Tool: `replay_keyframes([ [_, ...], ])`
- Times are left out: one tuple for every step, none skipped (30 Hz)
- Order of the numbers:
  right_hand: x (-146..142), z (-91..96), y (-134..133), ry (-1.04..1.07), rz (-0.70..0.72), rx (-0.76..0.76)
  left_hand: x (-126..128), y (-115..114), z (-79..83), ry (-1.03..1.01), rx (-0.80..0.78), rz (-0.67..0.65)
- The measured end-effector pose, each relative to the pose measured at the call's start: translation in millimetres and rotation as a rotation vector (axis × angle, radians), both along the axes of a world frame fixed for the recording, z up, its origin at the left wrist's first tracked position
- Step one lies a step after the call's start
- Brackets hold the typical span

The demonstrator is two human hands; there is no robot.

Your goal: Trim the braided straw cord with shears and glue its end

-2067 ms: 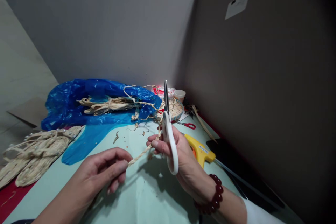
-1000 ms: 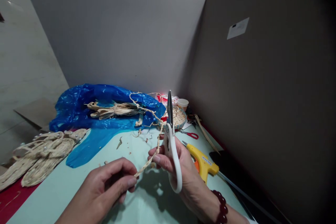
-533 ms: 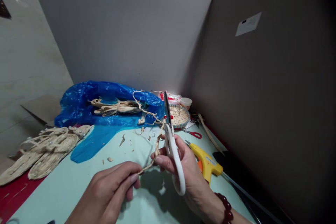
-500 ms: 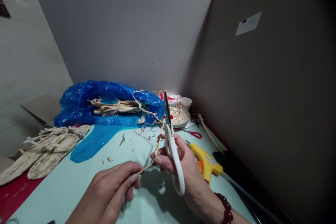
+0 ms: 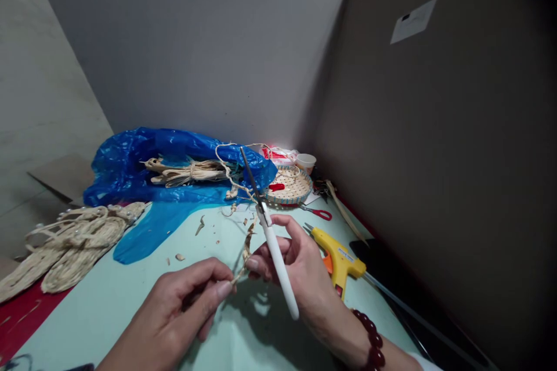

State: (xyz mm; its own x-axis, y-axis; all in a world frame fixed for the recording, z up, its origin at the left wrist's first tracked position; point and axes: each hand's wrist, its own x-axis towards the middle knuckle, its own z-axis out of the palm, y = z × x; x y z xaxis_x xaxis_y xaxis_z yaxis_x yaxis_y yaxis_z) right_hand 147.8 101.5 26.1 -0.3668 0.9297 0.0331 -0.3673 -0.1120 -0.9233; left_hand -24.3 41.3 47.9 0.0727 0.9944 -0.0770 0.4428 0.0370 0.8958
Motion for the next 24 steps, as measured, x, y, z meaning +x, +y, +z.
replay_keyframes([
  [0.0, 0.6, -0.4, -0.009, -0.002, 0.01, -0.3, 0.1, -0.6, -0.041, -0.037, 0.0],
  [0.0, 1.6, -0.8, -0.019, -0.005, 0.018, -0.5, 0.2, -1.3, -0.083, -0.064, 0.004],
  [0.0, 2.7, -1.2, -0.028, -0.01, 0.023, -0.4, 0.4, -2.0, -0.121, -0.078, 0.01],
  [-0.1, 4.0, -1.5, -0.036, -0.013, 0.027, -0.1, 0.4, -2.5, -0.15, -0.077, 0.017],
  [-0.2, 5.1, -1.9, -0.042, -0.015, 0.03, 0.5, 0.5, -2.8, -0.164, -0.063, 0.03],
  [-0.4, 6.2, -2.3, -0.043, -0.017, 0.03, 1.3, 0.5, -2.6, -0.16, -0.038, 0.052],
  [-0.6, 7.2, -2.8, -0.043, -0.016, 0.029, 2.3, 0.5, -1.9, -0.142, -0.01, 0.078],
  [-0.8, 8.0, -3.5, -0.046, -0.008, 0.027, 3.3, 0.4, -0.9, -0.113, 0.023, 0.104],
  [-1.0, 8.6, -4.3, -0.044, 0.003, 0.025, 4.3, 0.2, 0.4, -0.078, 0.052, 0.123],
  [-1.1, 8.9, -5.2, -0.042, 0.016, 0.024, 5.1, -0.2, 1.9, -0.043, 0.072, 0.135],
  [-1.2, 9.0, -6.2, -0.042, 0.026, 0.027, 5.6, -0.6, 3.2, -0.01, 0.085, 0.137],
  [-1.3, 8.9, -7.2, -0.045, 0.034, 0.035, 5.6, -1.1, 4.3, 0.019, 0.095, 0.133],
  [-1.3, 8.6, -8.1, -0.05, 0.037, 0.045, 5.3, -1.8, 5.0, 0.043, 0.106, 0.123],
  [-1.4, 8.3, -8.8, -0.051, 0.039, 0.054, 4.6, -2.6, 5.3, 0.064, 0.115, 0.109],
  [-1.5, 7.9, -9.3, -0.048, 0.044, 0.06, 3.7, -3.5, 5.3, 0.079, 0.118, 0.092],
  [-1.7, 7.7, -9.6, -0.046, 0.049, 0.06, 2.7, -4.4, 5.0, 0.081, 0.116, 0.078],
  [-1.8, 7.5, -9.5, -0.041, 0.053, 0.056, 1.7, -5.2, 4.6, 0.07, 0.107, 0.067],
  [-1.9, 7.5, -9.1, -0.035, 0.055, 0.049, 1.0, -5.8, 4.3, 0.048, 0.092, 0.063],
  [-1.8, 7.6, -8.4, -0.029, 0.056, 0.042, 0.6, -6.1, 4.2, 0.019, 0.076, 0.068],
  [-1.5, 7.8, -7.5, -0.019, 0.056, 0.038, 0.6, -6.0, 4.4, -0.012, 0.059, 0.083],
  [-1.0, 8.0, -6.4, -0.007, 0.054, 0.04, 1.0, -5.6, 4.9, -0.05, 0.036, 0.105],
  [-0.2, 8.3, -5.2, 0.004, 0.054, 0.049, 1.6, -4.9, 5.6, -0.097, 0.004, 0.132],
  [1.0, 8.7, -3.9, 0.01, 0.053, 0.065, 2.3, -3.9, 6.4, -0.154, -0.033, 0.166],
  [2.4, 9.3, -2.8, -0.006, 0.044, 0.095, 3.0, -2.7, 7.0, -0.219, -0.068, 0.206],
])
